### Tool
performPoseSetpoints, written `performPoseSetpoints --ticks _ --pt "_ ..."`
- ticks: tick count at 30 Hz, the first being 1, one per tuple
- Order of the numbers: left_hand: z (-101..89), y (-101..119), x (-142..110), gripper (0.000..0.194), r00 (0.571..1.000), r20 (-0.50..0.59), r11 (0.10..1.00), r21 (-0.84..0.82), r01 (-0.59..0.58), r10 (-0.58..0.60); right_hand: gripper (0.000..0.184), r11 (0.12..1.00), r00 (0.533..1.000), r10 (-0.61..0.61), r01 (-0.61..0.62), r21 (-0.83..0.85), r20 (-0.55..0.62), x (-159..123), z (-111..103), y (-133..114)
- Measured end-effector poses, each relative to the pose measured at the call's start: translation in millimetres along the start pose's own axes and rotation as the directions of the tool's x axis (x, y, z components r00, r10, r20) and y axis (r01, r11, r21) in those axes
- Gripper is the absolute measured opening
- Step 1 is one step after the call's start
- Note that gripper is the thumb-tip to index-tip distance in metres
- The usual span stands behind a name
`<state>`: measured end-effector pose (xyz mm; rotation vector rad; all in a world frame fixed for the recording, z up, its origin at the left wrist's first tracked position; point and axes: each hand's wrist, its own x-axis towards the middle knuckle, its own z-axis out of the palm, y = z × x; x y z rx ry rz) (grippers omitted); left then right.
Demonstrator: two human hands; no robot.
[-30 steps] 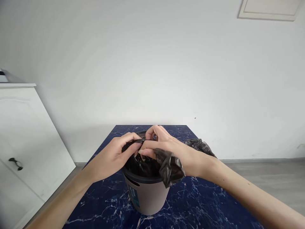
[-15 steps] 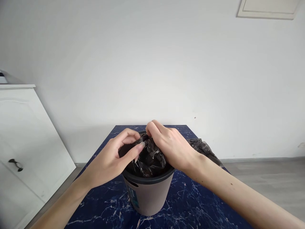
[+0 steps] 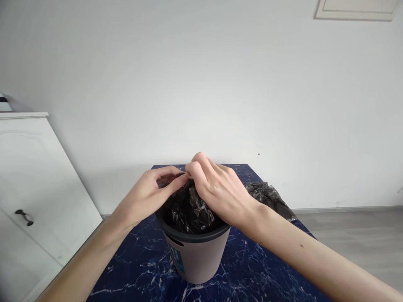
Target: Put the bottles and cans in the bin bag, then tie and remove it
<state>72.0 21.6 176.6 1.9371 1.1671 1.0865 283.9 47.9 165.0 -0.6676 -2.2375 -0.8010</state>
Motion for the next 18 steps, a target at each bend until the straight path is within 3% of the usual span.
performPoseSetpoints --ticks 4,8,13,18 --pt "4.1 1 -3 0.032 0.994 -0.069 0.992 0.100 -0.082 0.089 0.079 0.993 0.984 -0.100 0.090 0.078 0.145 -3 -8 4" --pt "1.8 0 -3 0.030 0.986 -0.123 0.977 0.192 -0.088 0.113 0.112 0.961 0.931 -0.132 0.036 0.274 0.341 -8 -21 8" --pt "-16.0 -13 0 0.032 0.976 -0.141 0.916 0.388 -0.102 0.169 0.106 0.871 0.913 -0.091 -0.120 0.476 0.398 -29 -25 20" --pt "-36.2 -31 -1 0.041 0.980 -0.138 0.902 0.426 -0.072 0.144 0.092 0.801 0.861 -0.080 -0.244 0.547 0.502 -51 -24 35"
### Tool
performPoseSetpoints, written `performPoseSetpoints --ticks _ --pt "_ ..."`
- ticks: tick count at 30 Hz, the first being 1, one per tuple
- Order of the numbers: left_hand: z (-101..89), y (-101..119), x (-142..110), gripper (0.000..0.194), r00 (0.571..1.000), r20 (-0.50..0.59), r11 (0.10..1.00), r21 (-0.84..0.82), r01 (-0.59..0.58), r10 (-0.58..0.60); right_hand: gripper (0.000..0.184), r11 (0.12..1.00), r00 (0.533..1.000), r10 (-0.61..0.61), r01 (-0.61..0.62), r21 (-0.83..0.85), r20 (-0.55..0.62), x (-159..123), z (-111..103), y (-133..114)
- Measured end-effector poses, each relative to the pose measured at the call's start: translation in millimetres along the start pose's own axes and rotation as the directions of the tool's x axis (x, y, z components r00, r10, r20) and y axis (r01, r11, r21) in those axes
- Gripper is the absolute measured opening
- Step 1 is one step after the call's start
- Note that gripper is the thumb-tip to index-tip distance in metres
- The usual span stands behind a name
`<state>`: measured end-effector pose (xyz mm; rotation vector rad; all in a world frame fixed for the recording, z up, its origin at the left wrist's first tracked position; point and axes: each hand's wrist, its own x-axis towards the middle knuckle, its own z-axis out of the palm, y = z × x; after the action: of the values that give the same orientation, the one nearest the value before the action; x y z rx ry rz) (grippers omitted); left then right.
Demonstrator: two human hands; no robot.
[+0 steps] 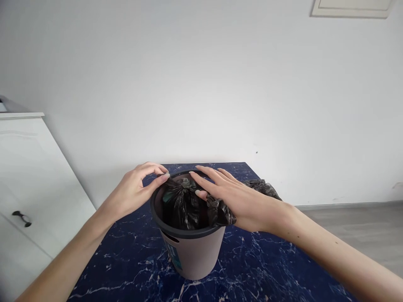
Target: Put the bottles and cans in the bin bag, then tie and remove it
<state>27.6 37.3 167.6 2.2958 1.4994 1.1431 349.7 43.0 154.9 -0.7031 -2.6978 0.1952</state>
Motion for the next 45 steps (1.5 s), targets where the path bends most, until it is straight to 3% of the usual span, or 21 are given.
performPoseSetpoints --ticks 4,7,14,18,21,25,32,36,38,40,45 --pt "-2.6 -12 -4 0.045 0.997 -0.010 0.996 0.057 0.071 -0.070 0.075 0.990 0.985 0.111 -0.121 0.071 0.130 -6 -4 5" --pt "-1.6 -11 -7 0.044 0.995 -0.008 0.994 0.037 0.104 -0.104 0.073 0.977 0.968 0.181 -0.198 0.082 0.175 0 -11 -2" --pt "0.8 2 -14 0.045 0.995 0.007 0.987 -0.127 0.098 -0.098 0.052 0.956 0.956 0.292 -0.292 -0.028 0.029 39 -9 -35" --pt "7.3 -6 -19 0.046 0.994 0.006 0.959 -0.263 0.106 -0.108 0.041 0.933 0.942 0.336 -0.336 -0.130 -0.024 62 -2 -49" --pt "16.0 -27 -24 0.055 0.972 -0.089 0.909 -0.381 0.168 -0.217 0.019 0.901 0.924 0.381 -0.363 -0.238 0.032 75 4 -55" --pt "30.4 -70 -34 0.062 0.894 -0.178 0.846 -0.441 0.300 -0.411 0.010 0.890 0.912 0.405 -0.376 -0.260 0.067 81 10 -54" --pt "62.0 -133 -70 0.061 0.862 -0.047 0.827 -0.313 0.467 -0.505 0.016 0.858 0.885 0.457 -0.465 -0.216 -0.089 65 8 -56" --pt "80.9 -150 -85 0.058 0.877 0.058 0.843 -0.255 0.474 -0.476 0.019 0.892 0.876 0.380 -0.432 -0.133 -0.297 56 9 -56" --pt "90.1 -155 -92 0.058 0.884 0.099 0.853 -0.233 0.466 -0.457 0.021 0.909 0.840 0.326 -0.405 -0.099 -0.435 56 7 -54" --pt "98.8 -159 -97 0.056 0.886 0.135 0.861 -0.210 0.464 -0.444 0.020 0.921 0.772 0.280 -0.383 -0.067 -0.570 58 3 -51" --pt "111.1 -162 -109 0.052 0.895 0.185 0.885 -0.167 0.435 -0.405 0.014 0.947 0.506 0.154 -0.320 -0.019 -0.848 67 -16 -40"
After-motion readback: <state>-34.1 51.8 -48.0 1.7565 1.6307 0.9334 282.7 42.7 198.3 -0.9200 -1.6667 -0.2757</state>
